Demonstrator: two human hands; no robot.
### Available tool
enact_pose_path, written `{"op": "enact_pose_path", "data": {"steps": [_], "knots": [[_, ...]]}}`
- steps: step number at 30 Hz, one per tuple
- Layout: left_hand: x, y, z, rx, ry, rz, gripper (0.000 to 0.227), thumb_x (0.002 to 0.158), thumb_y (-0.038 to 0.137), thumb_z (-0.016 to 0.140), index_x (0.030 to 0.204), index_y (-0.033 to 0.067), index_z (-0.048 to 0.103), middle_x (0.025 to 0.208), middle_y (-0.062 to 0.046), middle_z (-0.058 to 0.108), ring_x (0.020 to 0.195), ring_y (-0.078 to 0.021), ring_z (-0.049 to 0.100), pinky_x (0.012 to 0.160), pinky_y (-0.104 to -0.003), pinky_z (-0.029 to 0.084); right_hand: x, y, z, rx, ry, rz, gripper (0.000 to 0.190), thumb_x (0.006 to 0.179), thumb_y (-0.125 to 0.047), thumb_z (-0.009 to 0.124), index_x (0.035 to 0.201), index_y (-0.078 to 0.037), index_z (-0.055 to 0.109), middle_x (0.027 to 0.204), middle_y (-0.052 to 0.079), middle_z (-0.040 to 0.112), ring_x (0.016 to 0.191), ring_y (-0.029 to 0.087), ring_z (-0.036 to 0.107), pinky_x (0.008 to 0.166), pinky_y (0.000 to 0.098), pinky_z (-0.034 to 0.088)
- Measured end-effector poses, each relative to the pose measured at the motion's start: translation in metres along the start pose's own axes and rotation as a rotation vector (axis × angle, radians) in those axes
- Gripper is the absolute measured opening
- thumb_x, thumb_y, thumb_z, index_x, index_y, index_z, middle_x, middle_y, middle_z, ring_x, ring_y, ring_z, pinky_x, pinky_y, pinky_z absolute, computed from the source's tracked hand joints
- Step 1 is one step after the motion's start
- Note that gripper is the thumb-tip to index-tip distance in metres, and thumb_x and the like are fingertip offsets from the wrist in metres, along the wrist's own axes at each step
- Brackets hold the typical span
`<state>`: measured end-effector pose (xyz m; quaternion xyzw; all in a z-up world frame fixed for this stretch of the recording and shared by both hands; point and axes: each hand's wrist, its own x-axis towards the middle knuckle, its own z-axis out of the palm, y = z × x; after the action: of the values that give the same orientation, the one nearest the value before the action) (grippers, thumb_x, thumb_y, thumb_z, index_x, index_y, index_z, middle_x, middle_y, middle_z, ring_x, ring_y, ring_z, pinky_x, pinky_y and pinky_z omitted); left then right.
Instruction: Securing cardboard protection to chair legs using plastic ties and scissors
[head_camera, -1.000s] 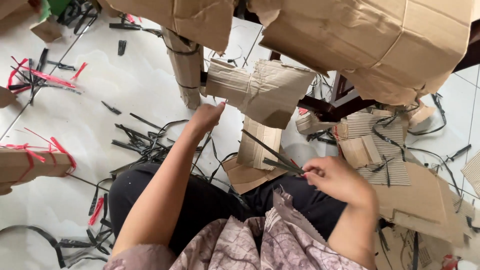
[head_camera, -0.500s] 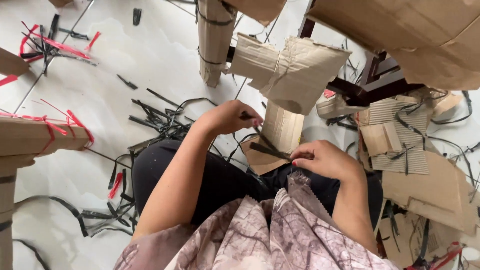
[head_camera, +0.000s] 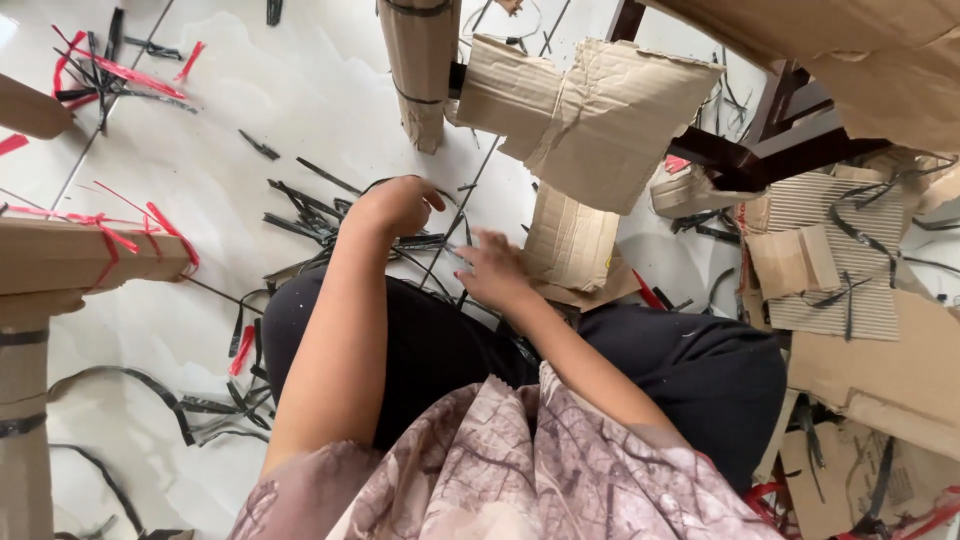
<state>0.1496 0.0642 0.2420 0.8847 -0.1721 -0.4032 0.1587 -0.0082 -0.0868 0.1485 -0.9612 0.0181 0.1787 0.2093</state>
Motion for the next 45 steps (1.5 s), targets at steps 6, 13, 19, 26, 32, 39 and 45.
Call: {"op": "enact_pose_path", "data": {"steps": [6, 13, 19, 26, 32, 39, 45], "knots": [[-0.026, 0.027, -0.014, -0.107, -0.073, 0.044, 0.041, 0.104, 0.036, 0.047, 0.135, 0.0184, 0.067, 0.131, -0.018, 0.068, 0.126, -0.0376, 0.062, 0.105, -0.051, 0.049, -0.047, -0.006, -0.086, 1.173, 0.239, -0.058, 0.020, 0.095, 0.001, 0.065, 0.110, -0.004, 0.079, 0.110, 0.010, 0.073, 0.098, 0.017, 0.067, 0.090, 0.0333, 0.058], [-0.084, 0.119, -0.002, -0.589, -0.008, 0.751, 0.022, 0.099, 0.027, 0.068, 0.096, 0.0059, 0.072, 0.084, -0.011, 0.074, 0.082, -0.0222, 0.071, 0.081, -0.040, 0.056, -0.115, 0.006, -0.165, 1.361, 0.507, -0.223, 0.017, 0.092, 0.018, 0.060, 0.099, 0.009, 0.073, 0.079, 0.012, 0.061, 0.051, 0.013, 0.054, 0.046, 0.0269, 0.047], [-0.101, 0.110, -0.013, -1.377, -0.310, 1.034, 0.022, 0.104, 0.018, 0.061, 0.120, 0.0039, 0.060, 0.131, -0.021, 0.067, 0.128, -0.0275, 0.064, 0.109, -0.049, 0.051, -0.150, 0.011, -0.171, 1.323, 0.500, -0.121, 0.017, 0.087, 0.019, 0.061, 0.094, 0.009, 0.073, 0.080, 0.019, 0.072, 0.038, 0.008, 0.046, 0.040, 0.0211, 0.040], [-0.068, 0.059, -0.022, -1.533, 0.262, 0.887, 0.008, 0.109, 0.003, 0.049, 0.113, 0.0086, 0.053, 0.116, -0.008, 0.067, 0.111, -0.0218, 0.073, 0.109, -0.049, 0.061, -0.210, 0.072, -0.160, 0.585, 0.167, 0.401, 0.026, 0.089, 0.004, 0.063, 0.095, -0.013, 0.082, 0.088, 0.010, 0.081, 0.073, 0.024, 0.074, 0.077, 0.0356, 0.057], [-0.101, 0.102, -0.012, -1.180, 0.301, 0.755, 0.018, 0.108, -0.001, 0.045, 0.118, -0.0011, 0.059, 0.119, -0.019, 0.070, 0.115, -0.0311, 0.072, 0.106, -0.051, 0.056, -0.279, 0.196, -0.172, 0.478, 0.606, 0.679, 0.027, 0.092, -0.018, 0.070, 0.115, -0.031, 0.077, 0.120, 0.002, 0.071, 0.099, 0.025, 0.070, 0.088, 0.0351, 0.054], [-0.115, 0.137, -0.002, -0.879, 0.205, 0.698, 0.031, 0.101, -0.011, 0.045, 0.117, -0.0022, 0.070, 0.113, -0.023, 0.071, 0.116, -0.0382, 0.068, 0.107, -0.057, 0.048, -0.256, 0.277, -0.162, 0.413, -0.161, 0.791, 0.065, 0.091, -0.052, 0.065, 0.151, -0.029, 0.055, 0.173, 0.023, -0.008, 0.155, 0.053, -0.008, 0.129, 0.0611, 0.004], [-0.102, 0.128, 0.000, -0.869, 0.293, 0.653, 0.029, 0.104, -0.007, 0.044, 0.119, -0.0030, 0.068, 0.114, -0.022, 0.070, 0.116, -0.0359, 0.068, 0.106, -0.054, 0.049, -0.287, 0.403, -0.152, 0.109, 0.517, 1.066, 0.069, 0.103, -0.032, 0.057, 0.166, -0.028, 0.028, 0.171, 0.012, 0.019, 0.152, 0.043, 0.030, 0.115, 0.0739, 0.020]]}}
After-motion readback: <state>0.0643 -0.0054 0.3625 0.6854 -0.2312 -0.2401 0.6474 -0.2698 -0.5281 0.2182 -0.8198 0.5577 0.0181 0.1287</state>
